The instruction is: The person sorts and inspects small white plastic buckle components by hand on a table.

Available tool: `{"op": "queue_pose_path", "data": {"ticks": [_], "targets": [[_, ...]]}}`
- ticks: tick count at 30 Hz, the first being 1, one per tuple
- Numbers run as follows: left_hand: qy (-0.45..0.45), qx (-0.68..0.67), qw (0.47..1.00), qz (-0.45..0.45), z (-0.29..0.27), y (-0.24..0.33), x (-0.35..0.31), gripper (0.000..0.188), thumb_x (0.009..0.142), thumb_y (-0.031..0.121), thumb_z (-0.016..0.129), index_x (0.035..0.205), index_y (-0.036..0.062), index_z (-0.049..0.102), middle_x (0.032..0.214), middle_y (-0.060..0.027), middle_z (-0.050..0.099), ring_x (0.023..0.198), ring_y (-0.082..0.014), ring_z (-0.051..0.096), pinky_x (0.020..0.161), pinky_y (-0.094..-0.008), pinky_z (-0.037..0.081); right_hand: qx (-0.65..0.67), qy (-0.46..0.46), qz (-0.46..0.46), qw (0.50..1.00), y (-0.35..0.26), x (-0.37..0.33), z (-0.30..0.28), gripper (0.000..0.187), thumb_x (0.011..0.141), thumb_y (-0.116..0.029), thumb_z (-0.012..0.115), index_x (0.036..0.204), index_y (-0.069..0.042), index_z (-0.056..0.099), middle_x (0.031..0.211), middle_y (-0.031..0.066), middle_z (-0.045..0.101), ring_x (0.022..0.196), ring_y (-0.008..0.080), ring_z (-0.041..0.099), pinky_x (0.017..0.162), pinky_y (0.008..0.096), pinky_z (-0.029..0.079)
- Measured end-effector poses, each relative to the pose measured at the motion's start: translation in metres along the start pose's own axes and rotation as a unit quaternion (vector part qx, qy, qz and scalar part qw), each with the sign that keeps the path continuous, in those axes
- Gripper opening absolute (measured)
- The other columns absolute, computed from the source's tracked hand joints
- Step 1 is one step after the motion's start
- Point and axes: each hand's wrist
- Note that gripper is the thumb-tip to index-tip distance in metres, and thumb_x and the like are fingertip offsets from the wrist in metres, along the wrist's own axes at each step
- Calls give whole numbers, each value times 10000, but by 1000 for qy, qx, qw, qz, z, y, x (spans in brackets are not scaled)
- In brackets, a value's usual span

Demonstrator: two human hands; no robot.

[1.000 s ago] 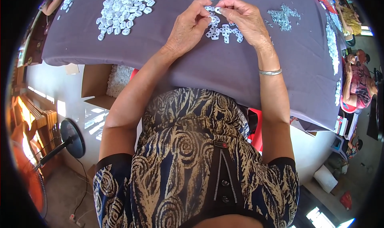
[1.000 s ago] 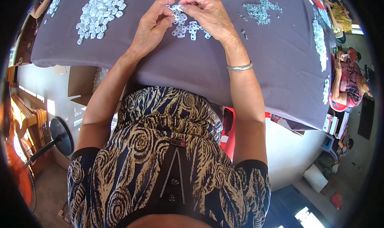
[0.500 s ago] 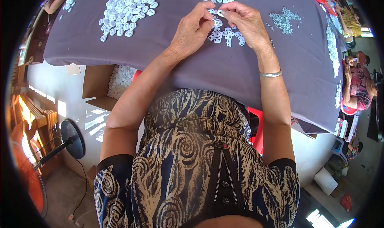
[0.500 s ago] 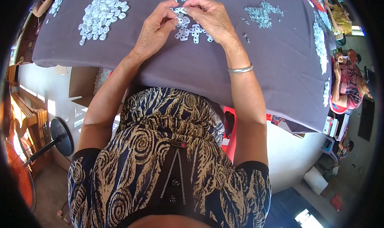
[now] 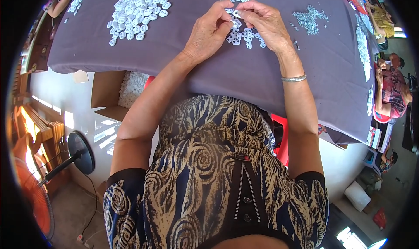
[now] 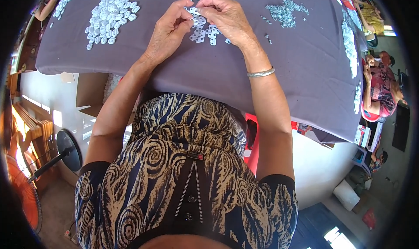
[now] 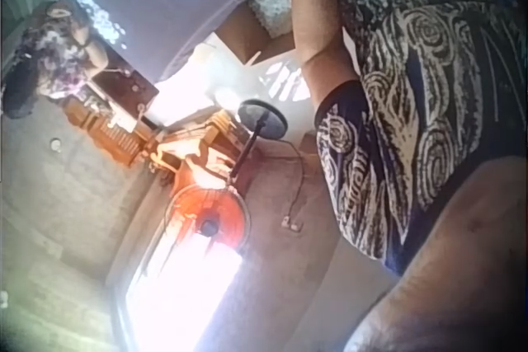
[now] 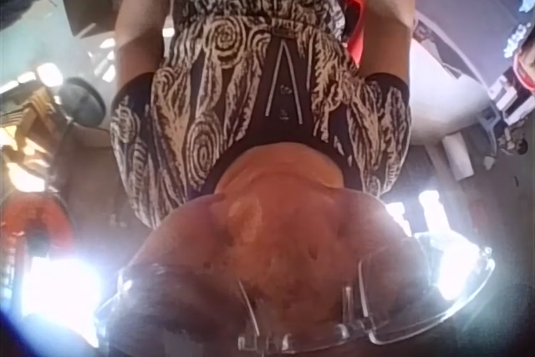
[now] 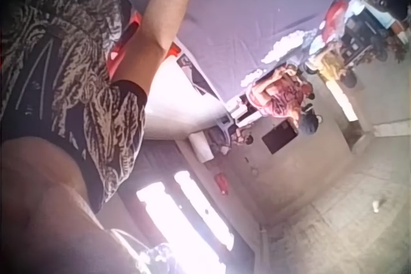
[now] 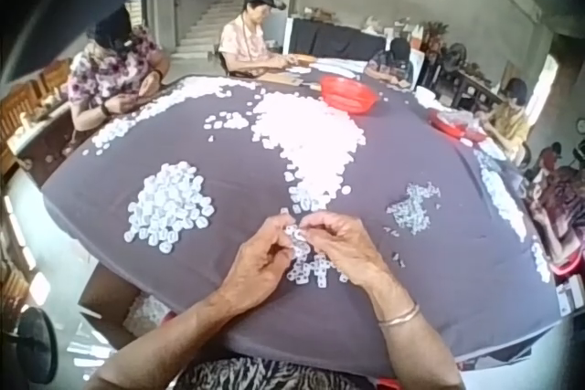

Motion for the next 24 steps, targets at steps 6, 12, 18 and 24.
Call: {"op": "queue_pose_path", "data": {"ticks": [6, 12, 18, 24], "targets": [[-2, 8, 1000, 2, 0, 0, 0, 371, 841, 4, 557, 1202, 38, 477, 794, -55, 560, 711, -147, 556, 689, -286, 475, -1, 5, -9, 1000, 0, 0, 1, 135, 880, -93, 612, 978, -15, 664, 746, -22, 571, 631, 47, 456, 553, 191, 392], [-5, 6, 1000, 0, 0, -1, 0, 372, 843, 3, 558, 1203, 43, 474, 805, -57, 565, 722, -149, 565, 692, -287, 478, -5, 0, -19, 1000, 1, 0, 1, 134, 882, -99, 614, 978, -22, 666, 749, -25, 575, 625, 45, 456, 545, 190, 390], [-5, 5, 1000, -2, 0, -2, 1, 371, 843, 7, 559, 1203, 42, 475, 807, -57, 567, 724, -147, 566, 692, -285, 479, -19, 4, -32, 999, 0, 1, 1, 131, 886, -100, 612, 976, -22, 668, 749, -24, 578, 624, 43, 456, 543, 189, 388], [-5, 0, 1000, -2, 0, -3, 1, 371, 842, 8, 560, 1202, 41, 479, 808, -55, 568, 720, -144, 564, 690, -284, 478, -24, 3, -40, 999, 0, 1, 0, 120, 884, -102, 614, 963, -33, 673, 750, -32, 580, 620, 39, 456, 538, 189, 389]]}}
Point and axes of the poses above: each hand's wrist, its own x-axis towards the middle knuckle, its own z-axis out of the palm, y = z × x
